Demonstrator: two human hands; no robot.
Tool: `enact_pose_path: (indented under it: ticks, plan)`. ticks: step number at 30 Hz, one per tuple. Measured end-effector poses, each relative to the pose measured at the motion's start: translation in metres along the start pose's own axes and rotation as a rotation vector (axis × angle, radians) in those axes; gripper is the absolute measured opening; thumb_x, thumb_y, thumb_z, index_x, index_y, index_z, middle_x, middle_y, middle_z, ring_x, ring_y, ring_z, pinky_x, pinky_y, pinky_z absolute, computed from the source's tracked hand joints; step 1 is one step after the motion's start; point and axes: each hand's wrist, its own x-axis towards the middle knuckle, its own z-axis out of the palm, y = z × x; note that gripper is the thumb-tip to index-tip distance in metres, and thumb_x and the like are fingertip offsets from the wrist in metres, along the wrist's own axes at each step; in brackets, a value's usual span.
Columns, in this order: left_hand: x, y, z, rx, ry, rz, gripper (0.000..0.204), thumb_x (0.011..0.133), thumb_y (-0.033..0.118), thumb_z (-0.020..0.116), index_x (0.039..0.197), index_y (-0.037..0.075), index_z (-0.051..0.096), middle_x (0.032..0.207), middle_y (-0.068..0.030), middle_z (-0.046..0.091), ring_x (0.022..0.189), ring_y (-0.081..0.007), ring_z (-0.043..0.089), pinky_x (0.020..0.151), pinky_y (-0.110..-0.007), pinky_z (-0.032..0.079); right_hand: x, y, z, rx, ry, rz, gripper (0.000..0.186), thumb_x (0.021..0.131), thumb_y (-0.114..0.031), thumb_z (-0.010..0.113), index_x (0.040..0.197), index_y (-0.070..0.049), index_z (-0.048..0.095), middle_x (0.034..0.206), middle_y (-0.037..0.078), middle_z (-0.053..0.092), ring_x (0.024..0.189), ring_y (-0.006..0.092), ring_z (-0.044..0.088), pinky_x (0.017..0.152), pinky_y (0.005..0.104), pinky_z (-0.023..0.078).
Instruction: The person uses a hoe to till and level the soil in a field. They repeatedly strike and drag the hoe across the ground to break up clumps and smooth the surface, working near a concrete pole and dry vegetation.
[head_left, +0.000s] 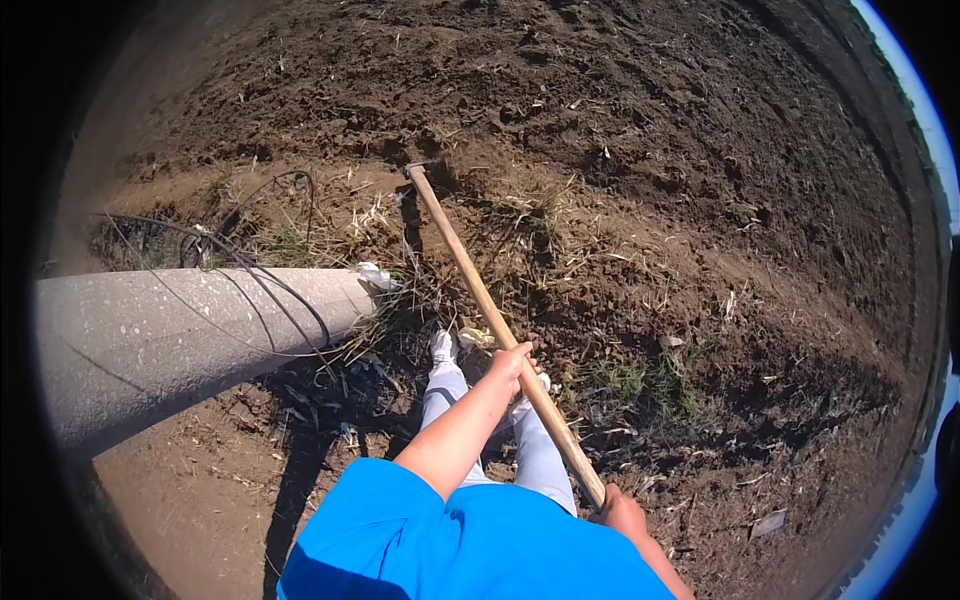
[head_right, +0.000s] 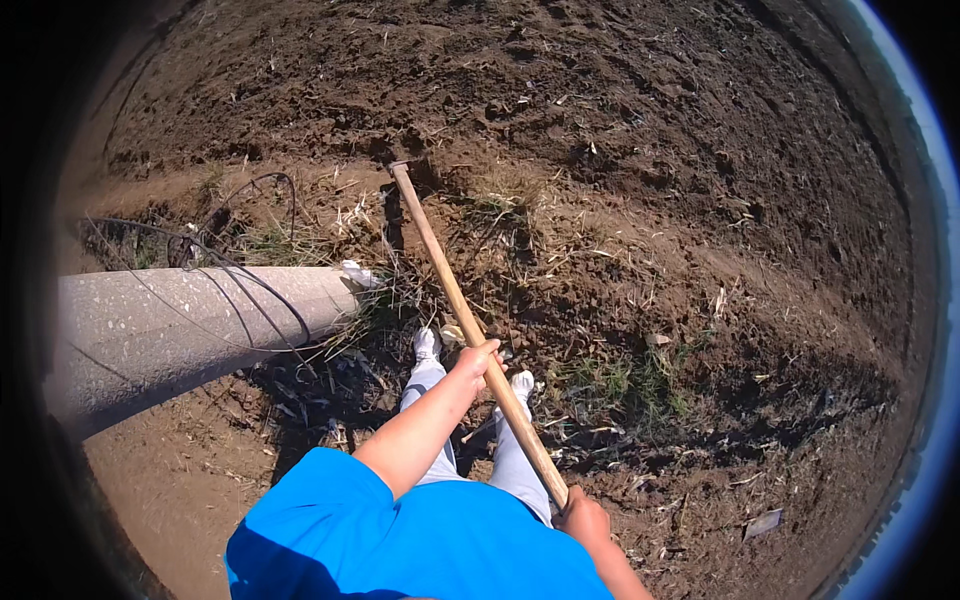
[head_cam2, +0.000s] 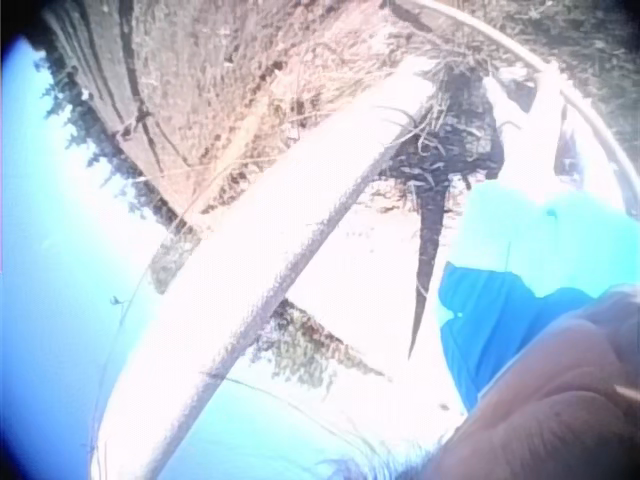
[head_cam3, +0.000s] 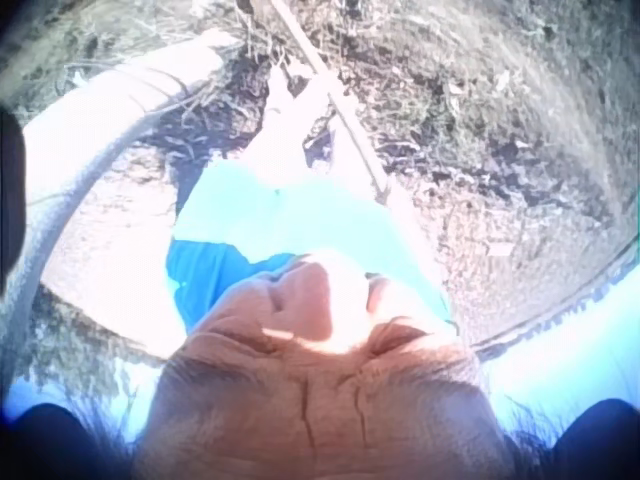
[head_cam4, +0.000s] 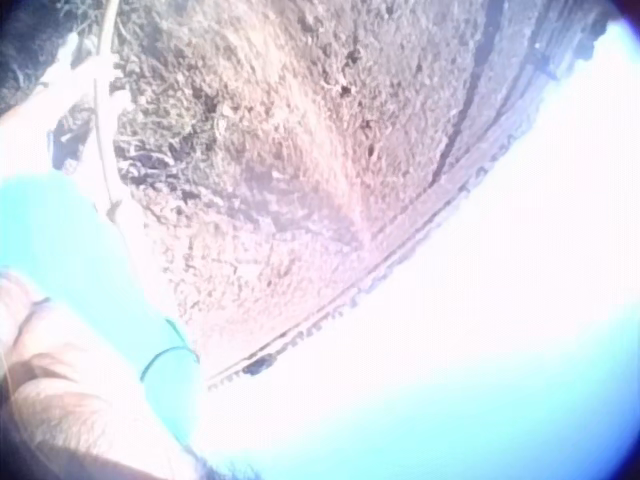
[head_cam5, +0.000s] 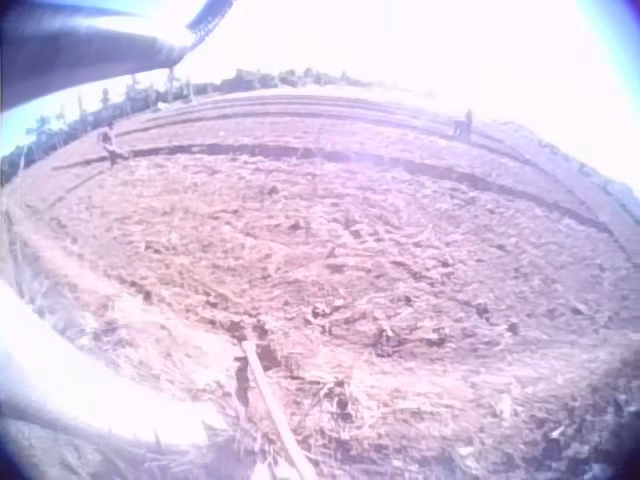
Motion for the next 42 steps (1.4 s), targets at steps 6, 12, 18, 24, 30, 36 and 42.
enact_pose_path:
  ticks: [6, 12, 18, 24, 30, 36, 42]
  plan:
    - [0.061, 0.008, -0.015, 0.023, -0.010, 0.012, 0.019, 0.090, 0.022, 0.064, 0.086, 0.006, 0.054, 0.067, -0.0079, 0.055, 0.055, -0.0247, 0.058, 0.054, -0.040, 0.055, -0.072, 0.065, -0.007, -0.050, 0.009, 0.067, 0.022, 0.083, -0.023, 0.060, 0.086, -0.004, 0.049, 0.074, 0.025, 0.064, 0.072, 0.0441, 0.064, 0.063, 0.0529, 0.049]
    - [-0.024, -0.127, -0.019, 0.062, -0.023, -0.127, 0.017, 0.087, 0.014, 0.063, 0.080, 0.004, 0.051, 0.064, -0.0098, 0.053, 0.054, -0.0261, 0.057, 0.054, -0.040, 0.054, -0.143, 0.208, 0.064, -0.050, 0.086, 0.152, 0.025, 0.084, -0.027, 0.061, 0.080, -0.007, 0.047, 0.060, 0.017, 0.053, 0.058, 0.0383, 0.057, 0.052, 0.0470, 0.040]
    - [-0.069, -0.167, -0.033, -0.035, 0.018, -0.429, 0.012, 0.080, 0.012, 0.060, 0.083, 0.005, 0.051, 0.068, -0.0111, 0.051, 0.064, -0.0287, 0.057, 0.063, -0.048, 0.053, -0.167, 0.264, 0.117, -0.095, 0.144, 0.275, 0.022, 0.077, -0.025, 0.067, 0.078, -0.009, 0.052, 0.066, 0.016, 0.060, 0.063, 0.0376, 0.061, 0.057, 0.0473, 0.046]
    - [-0.026, 0.002, -0.019, -0.144, -0.003, -0.106, 0.013, 0.085, 0.016, 0.059, 0.080, 0.008, 0.050, 0.066, -0.0062, 0.051, 0.057, -0.0216, 0.053, 0.057, -0.040, 0.051, -0.029, 0.182, 0.082, -0.141, 0.398, 0.034, 0.021, 0.071, -0.021, 0.073, 0.078, -0.012, 0.055, 0.071, 0.014, 0.064, 0.069, 0.0362, 0.065, 0.062, 0.0470, 0.052]
    - [0.013, 0.165, 0.032, -0.154, -0.074, 0.297, 0.028, 0.093, 0.029, 0.064, 0.081, 0.009, 0.048, 0.066, -0.0038, 0.050, 0.056, -0.0188, 0.053, 0.055, -0.035, 0.052, 0.127, -0.004, -0.019, 0.044, 0.446, -0.203, 0.025, 0.071, -0.016, 0.072, 0.089, -0.010, 0.055, 0.080, 0.017, 0.065, 0.079, 0.0390, 0.064, 0.068, 0.0485, 0.050]
    - [0.047, 0.160, 0.063, -0.027, -0.041, 0.333, 0.027, 0.096, 0.027, 0.060, 0.082, 0.006, 0.049, 0.069, -0.0039, 0.050, 0.055, -0.0167, 0.054, 0.052, -0.034, 0.055, 0.195, -0.125, -0.063, 0.119, 0.308, -0.288, 0.031, 0.075, -0.017, 0.071, 0.098, -0.005, 0.053, 0.088, 0.020, 0.067, 0.087, 0.0398, 0.065, 0.077, 0.0498, 0.051]
    - [0.066, -0.030, 0.033, 0.263, 0.026, 0.014, 0.021, 0.091, 0.017, 0.064, 0.091, 0.002, 0.051, 0.072, -0.0082, 0.055, 0.059, -0.0247, 0.060, 0.051, -0.043, 0.057, 0.115, -0.013, 0.010, 0.076, 0.079, 0.013, 0.032, 0.074, -0.020, 0.070, 0.099, -0.003, 0.058, 0.091, 0.022, 0.069, 0.088, 0.0384, 0.067, 0.078, 0.0489, 0.053]
